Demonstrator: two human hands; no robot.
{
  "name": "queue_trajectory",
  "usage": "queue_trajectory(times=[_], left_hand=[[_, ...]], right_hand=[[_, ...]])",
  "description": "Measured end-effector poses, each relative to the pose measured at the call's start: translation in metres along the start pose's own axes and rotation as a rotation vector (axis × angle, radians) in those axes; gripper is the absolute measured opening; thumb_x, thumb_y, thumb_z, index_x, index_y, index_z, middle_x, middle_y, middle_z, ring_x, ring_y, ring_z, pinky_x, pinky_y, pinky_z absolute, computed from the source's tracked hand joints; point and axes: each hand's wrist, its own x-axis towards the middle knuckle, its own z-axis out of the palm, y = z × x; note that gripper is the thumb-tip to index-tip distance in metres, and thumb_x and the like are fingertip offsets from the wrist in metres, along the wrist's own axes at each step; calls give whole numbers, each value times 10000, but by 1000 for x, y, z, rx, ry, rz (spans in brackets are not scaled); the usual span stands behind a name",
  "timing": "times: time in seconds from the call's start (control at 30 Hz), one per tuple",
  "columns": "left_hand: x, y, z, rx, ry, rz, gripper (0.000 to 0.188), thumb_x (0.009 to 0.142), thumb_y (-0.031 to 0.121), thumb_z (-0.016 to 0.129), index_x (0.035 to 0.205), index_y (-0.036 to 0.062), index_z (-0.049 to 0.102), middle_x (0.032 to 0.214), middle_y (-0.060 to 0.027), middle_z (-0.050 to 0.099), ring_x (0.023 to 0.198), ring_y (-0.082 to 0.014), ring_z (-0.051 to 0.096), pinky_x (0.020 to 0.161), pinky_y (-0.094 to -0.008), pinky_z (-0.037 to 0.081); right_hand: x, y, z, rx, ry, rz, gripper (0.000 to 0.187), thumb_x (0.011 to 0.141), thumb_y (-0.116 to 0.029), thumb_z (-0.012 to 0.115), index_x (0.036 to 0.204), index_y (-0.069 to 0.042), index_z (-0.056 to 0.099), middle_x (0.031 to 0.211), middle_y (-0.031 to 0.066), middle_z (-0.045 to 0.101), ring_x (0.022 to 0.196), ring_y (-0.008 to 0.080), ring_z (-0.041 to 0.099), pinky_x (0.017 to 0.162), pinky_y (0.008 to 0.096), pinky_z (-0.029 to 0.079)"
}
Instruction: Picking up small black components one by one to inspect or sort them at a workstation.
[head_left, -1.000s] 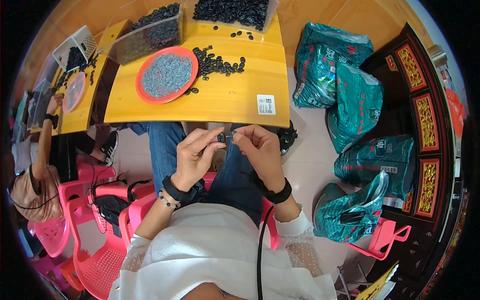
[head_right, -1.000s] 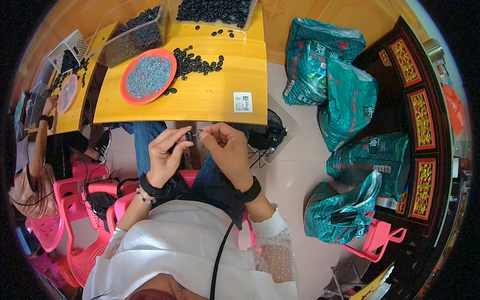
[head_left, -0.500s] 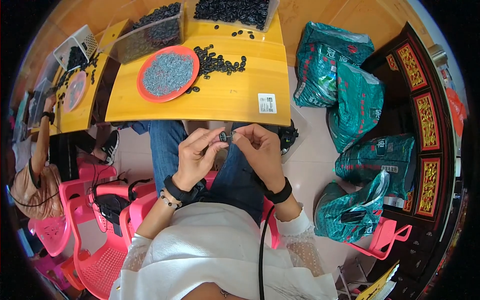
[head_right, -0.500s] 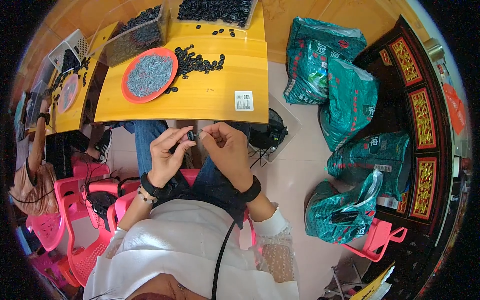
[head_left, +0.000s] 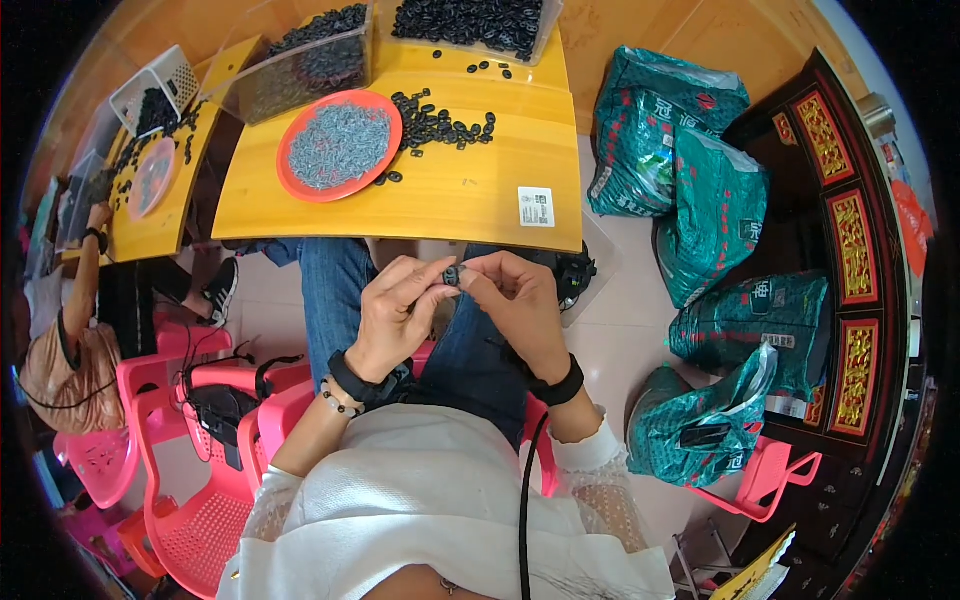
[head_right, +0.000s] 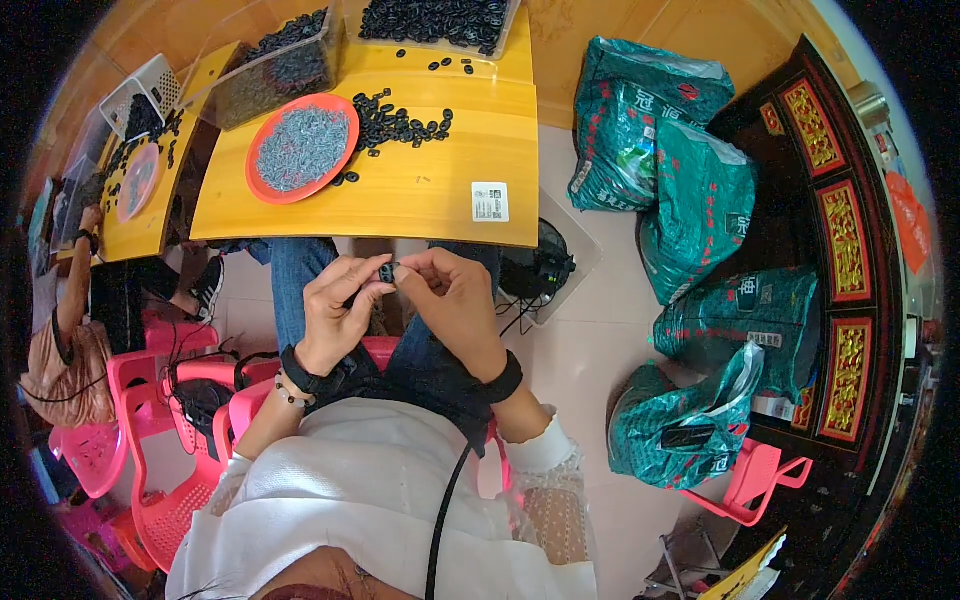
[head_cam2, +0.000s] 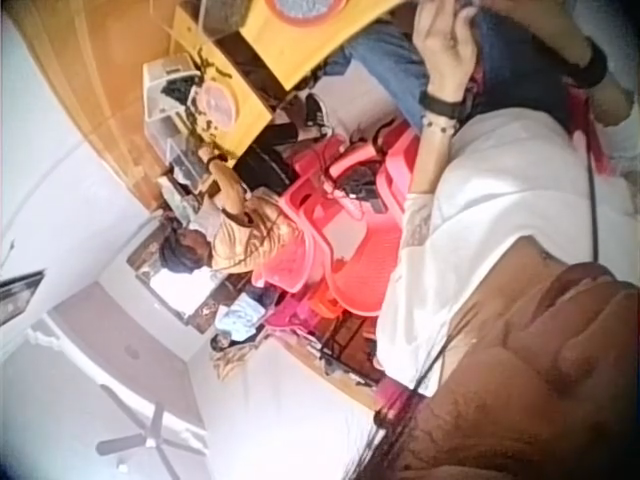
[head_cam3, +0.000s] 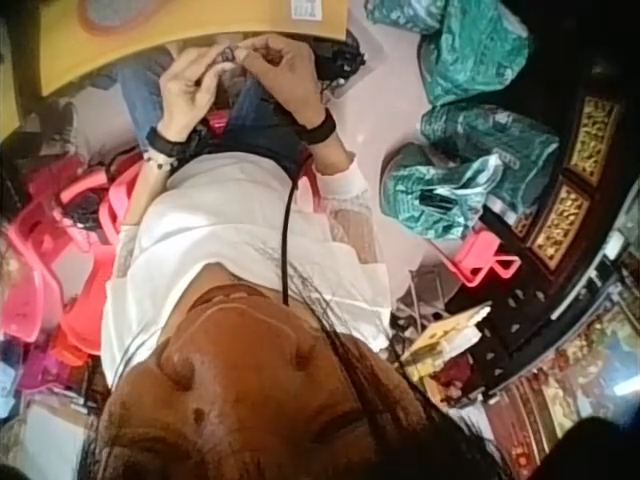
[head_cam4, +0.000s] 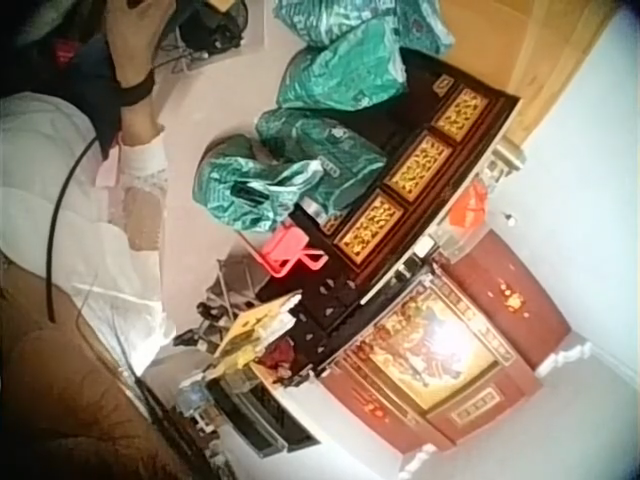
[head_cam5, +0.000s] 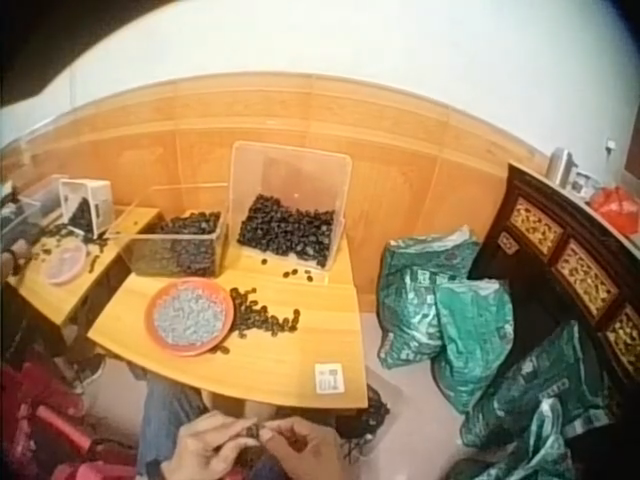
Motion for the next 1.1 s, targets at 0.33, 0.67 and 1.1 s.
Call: queue_trajectory(times=[0.33, 0.67, 1.1], left_hand=[[-3, 6, -4, -33, -37, -32, 324, 716, -32, 671, 1034, 24, 664, 845, -98, 611, 741, -195, 574, 653, -261, 459], [-1, 16, -7, 45, -21, 38, 344, 669, -9, 688, 1010, 38, 681, 971, -85, 546, 804, -198, 498, 696, -278, 430], [-6, 18, -9, 44, -53, 79, 371, 649, -82, 602, 998, 26, 666, 916, -101, 541, 793, -245, 519, 675, -312, 475]], right_hand=[[5, 9, -17, 326, -224, 170, 206, 846, -189, 664, 985, -38, 643, 788, -11, 629, 665, 31, 550, 604, 162, 452], [8, 12, -20, 653, -581, 346, 427, 882, -276, 610, 1189, 12, 537, 985, 28, 603, 858, 77, 575, 763, 244, 502], [5, 23, -18, 709, -612, 365, 443, 867, -264, 616, 1178, 42, 541, 1108, 84, 596, 909, 140, 582, 826, 323, 487]])
